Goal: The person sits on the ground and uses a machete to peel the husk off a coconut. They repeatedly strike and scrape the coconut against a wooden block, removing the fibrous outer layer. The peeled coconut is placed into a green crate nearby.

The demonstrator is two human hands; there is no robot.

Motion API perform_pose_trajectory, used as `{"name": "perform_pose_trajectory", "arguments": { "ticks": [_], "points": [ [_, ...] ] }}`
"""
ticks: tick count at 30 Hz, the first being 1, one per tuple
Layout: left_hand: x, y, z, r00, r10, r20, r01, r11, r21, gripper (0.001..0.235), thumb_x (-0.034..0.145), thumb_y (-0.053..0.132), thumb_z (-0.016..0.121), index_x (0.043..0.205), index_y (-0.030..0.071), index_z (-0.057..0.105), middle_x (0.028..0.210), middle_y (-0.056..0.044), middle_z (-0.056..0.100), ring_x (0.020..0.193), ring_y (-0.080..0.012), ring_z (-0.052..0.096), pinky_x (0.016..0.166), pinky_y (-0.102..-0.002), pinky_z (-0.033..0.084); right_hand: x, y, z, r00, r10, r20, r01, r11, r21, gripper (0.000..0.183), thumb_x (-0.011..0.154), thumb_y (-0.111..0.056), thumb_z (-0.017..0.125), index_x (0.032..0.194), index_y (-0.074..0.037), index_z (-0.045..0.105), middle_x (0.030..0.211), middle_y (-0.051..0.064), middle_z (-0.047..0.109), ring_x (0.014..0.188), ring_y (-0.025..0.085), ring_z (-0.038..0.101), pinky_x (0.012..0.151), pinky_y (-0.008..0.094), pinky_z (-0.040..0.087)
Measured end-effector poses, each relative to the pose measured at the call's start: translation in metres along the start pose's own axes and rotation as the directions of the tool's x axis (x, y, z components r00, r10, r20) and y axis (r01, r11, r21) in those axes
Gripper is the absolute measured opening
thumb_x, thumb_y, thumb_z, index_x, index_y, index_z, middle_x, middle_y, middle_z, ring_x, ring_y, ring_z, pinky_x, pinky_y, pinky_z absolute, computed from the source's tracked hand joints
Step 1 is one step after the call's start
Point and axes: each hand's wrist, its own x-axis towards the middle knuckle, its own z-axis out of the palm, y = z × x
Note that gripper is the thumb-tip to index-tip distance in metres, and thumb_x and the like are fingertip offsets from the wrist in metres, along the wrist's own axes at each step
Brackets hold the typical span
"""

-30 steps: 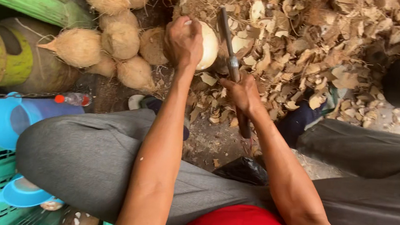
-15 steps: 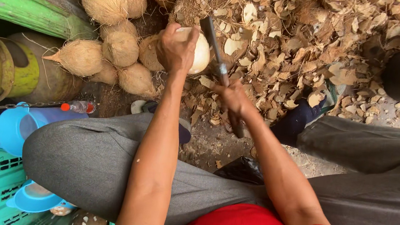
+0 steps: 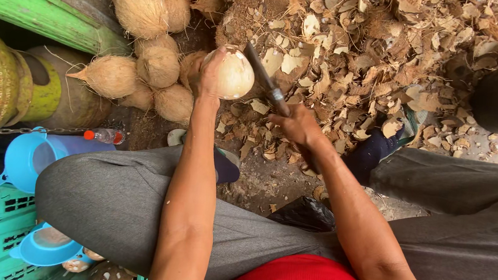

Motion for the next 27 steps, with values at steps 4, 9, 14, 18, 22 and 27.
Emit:
{"name": "perform_pose_trajectory", "arguments": {
  "ticks": [4, 9, 14, 18, 22, 27],
  "points": [
    [0.0, -0.004, 0.005, 0.98, 0.185, 0.078, -0.187, 0.982, 0.019, 0.064, 0.068, 0.046, 0.087, 0.114, 0.006, 0.065, 0.109, -0.015, 0.071, 0.097, -0.0282, 0.075, 0.08, -0.042, 0.067, 0.006, 0.01, -0.031, 0.944, -0.259, -0.202, 0.231, 0.961, -0.151, 0.031, 0.097, -0.027, 0.067, 0.075, -0.008, 0.055, 0.063, 0.004, 0.054, 0.046, 0.01, 0.046, 0.039, 0.027, 0.042],
    [0.007, -0.008, 0.024, 0.783, 0.563, 0.264, -0.618, 0.753, 0.227, 0.065, 0.082, 0.051, 0.083, 0.123, 0.004, 0.065, 0.121, -0.019, 0.061, 0.104, -0.0327, 0.067, 0.081, -0.043, 0.062, -0.001, 0.003, -0.059, 0.91, -0.17, -0.379, 0.213, 0.974, 0.073, 0.032, 0.1, -0.03, 0.059, 0.077, -0.008, 0.058, 0.059, 0.006, 0.056, 0.04, 0.014, 0.048, 0.034, 0.032, 0.042],
    [0.007, -0.018, 0.033, 0.895, 0.439, 0.082, -0.428, 0.793, 0.433, 0.04, 0.103, 0.048, 0.057, 0.115, 0.014, 0.074, 0.096, -0.008, 0.071, 0.079, -0.0167, 0.066, 0.065, -0.033, 0.058, 0.0, 0.01, -0.026, 0.887, -0.321, -0.333, 0.347, 0.937, 0.023, 0.025, 0.096, -0.03, 0.064, 0.08, -0.012, 0.06, 0.064, 0.002, 0.06, 0.044, 0.011, 0.051, 0.037, 0.031, 0.046],
    [0.005, -0.003, 0.044, 0.988, 0.15, -0.019, -0.129, 0.897, 0.424, 0.048, 0.109, 0.048, 0.049, 0.098, 0.013, 0.079, 0.075, -0.006, 0.064, 0.054, -0.0117, 0.043, 0.048, -0.03, 0.035, 0.014, 0.014, 0.0, 0.874, -0.401, -0.275, 0.379, 0.916, -0.133, 0.04, 0.099, -0.032, 0.068, 0.074, -0.006, 0.052, 0.065, 0.006, 0.056, 0.046, 0.012, 0.046, 0.041, 0.032, 0.049],
    [-0.002, 0.008, 0.049, 0.979, 0.202, -0.041, -0.172, 0.91, 0.377, 0.04, 0.101, 0.047, 0.047, 0.097, 0.022, 0.078, 0.068, 0.01, 0.069, 0.044, -0.0063, 0.038, 0.038, -0.029, 0.031, 0.015, 0.017, 0.008, 0.915, -0.315, -0.251, 0.273, 0.944, -0.188, 0.029, 0.098, -0.03, 0.062, 0.077, -0.012, 0.053, 0.064, 0.003, 0.053, 0.043, 0.012, 0.045, 0.037, 0.033, 0.046],
    [0.001, 0.007, 0.054, 0.995, 0.09, -0.051, -0.046, 0.823, 0.566, 0.049, 0.109, 0.049, 0.044, 0.099, 0.012, 0.075, 0.072, -0.007, 0.061, 0.047, -0.0099, 0.037, 0.041, -0.033, 0.032, 0.012, 0.016, 0.013, 0.834, -0.449, -0.319, 0.44, 0.892, -0.104, 0.032, 0.105, -0.032, 0.056, 0.08, -0.012, 0.056, 0.063, 0.002, 0.053, 0.045, 0.012, 0.045, 0.038, 0.031, 0.043]
  ]
}}
